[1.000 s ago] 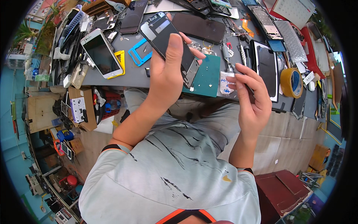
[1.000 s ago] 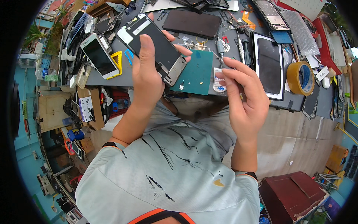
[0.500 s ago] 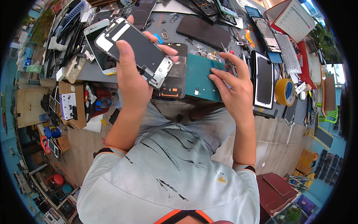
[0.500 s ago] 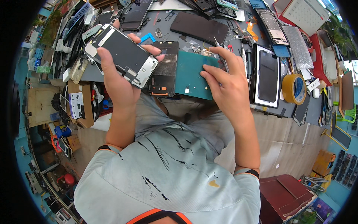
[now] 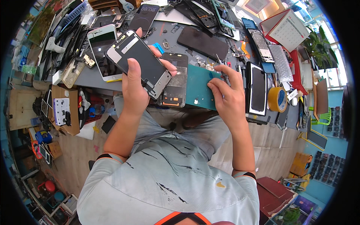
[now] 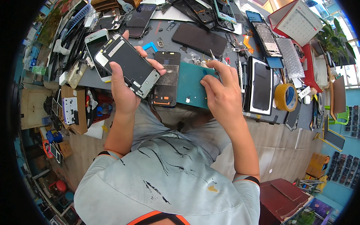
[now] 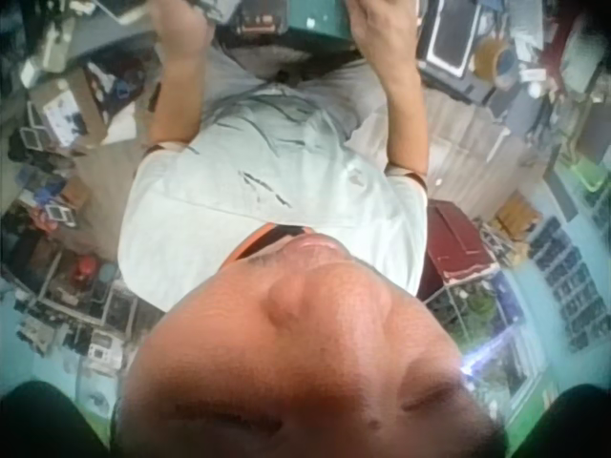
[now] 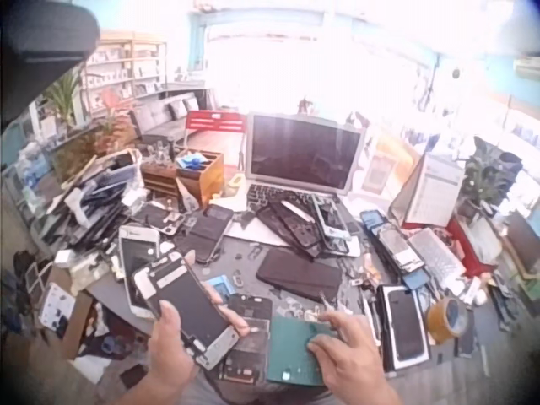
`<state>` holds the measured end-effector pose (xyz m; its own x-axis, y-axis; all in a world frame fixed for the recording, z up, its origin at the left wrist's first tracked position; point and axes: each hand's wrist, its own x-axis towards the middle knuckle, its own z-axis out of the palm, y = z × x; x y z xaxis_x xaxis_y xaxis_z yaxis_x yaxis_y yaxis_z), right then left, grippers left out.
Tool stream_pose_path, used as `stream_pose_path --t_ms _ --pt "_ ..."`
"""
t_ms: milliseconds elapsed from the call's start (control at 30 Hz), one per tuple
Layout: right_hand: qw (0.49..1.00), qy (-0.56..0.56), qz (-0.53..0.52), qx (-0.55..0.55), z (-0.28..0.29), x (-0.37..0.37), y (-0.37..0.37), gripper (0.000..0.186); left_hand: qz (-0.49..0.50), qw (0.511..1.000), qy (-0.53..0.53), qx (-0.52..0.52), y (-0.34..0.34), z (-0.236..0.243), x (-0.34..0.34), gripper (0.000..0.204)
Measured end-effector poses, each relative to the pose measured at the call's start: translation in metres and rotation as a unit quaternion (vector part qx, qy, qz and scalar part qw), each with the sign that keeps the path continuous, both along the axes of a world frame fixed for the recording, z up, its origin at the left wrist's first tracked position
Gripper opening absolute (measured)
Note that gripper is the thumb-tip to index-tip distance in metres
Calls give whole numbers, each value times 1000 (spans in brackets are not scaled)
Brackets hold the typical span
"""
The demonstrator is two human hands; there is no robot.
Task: The person disassembles and reassembles multiple smartphones at a cluttered workbench. They remove back covers, unscrew internal components, and handle various phone parts and tools. The person works on several devices sequentially, using a screwdriver to remove and install screws.
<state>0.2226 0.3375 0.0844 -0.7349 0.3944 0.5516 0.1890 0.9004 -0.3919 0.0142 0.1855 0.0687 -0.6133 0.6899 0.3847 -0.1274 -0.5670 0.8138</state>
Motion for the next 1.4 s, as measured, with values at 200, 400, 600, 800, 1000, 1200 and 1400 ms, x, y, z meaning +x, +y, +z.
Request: stream_pose_path --t_ms 200,400,600,800,1000,1200,1400 --pt "997 -46 56 28 2 -3 8 12 -11 1000 10 -11 1 -2 -8 85" --pt "992 -79 86 46 5 -5 16 12 -34 999 -6 6 7 -8 -17 83" --pt "993 -77 77 44 1 -5 17 13 -38 999 -16 18 10 -11 -19 82" --pt "995 -86 60 0 1 -4 17 15 -43 999 -19 24 9 -16 -17 84" --pt "993 -60 64 75 46 -20 45 17 -45 999 -13 15 5 -20 -20 90" --pt "981 -48 68 174 78 -114 152 14 -49 998 -35 25 4 -20 -21 94" --pt "972 -118 38 202 40 -188 234 19 -56 995 -79 40 4 -18 -22 94"
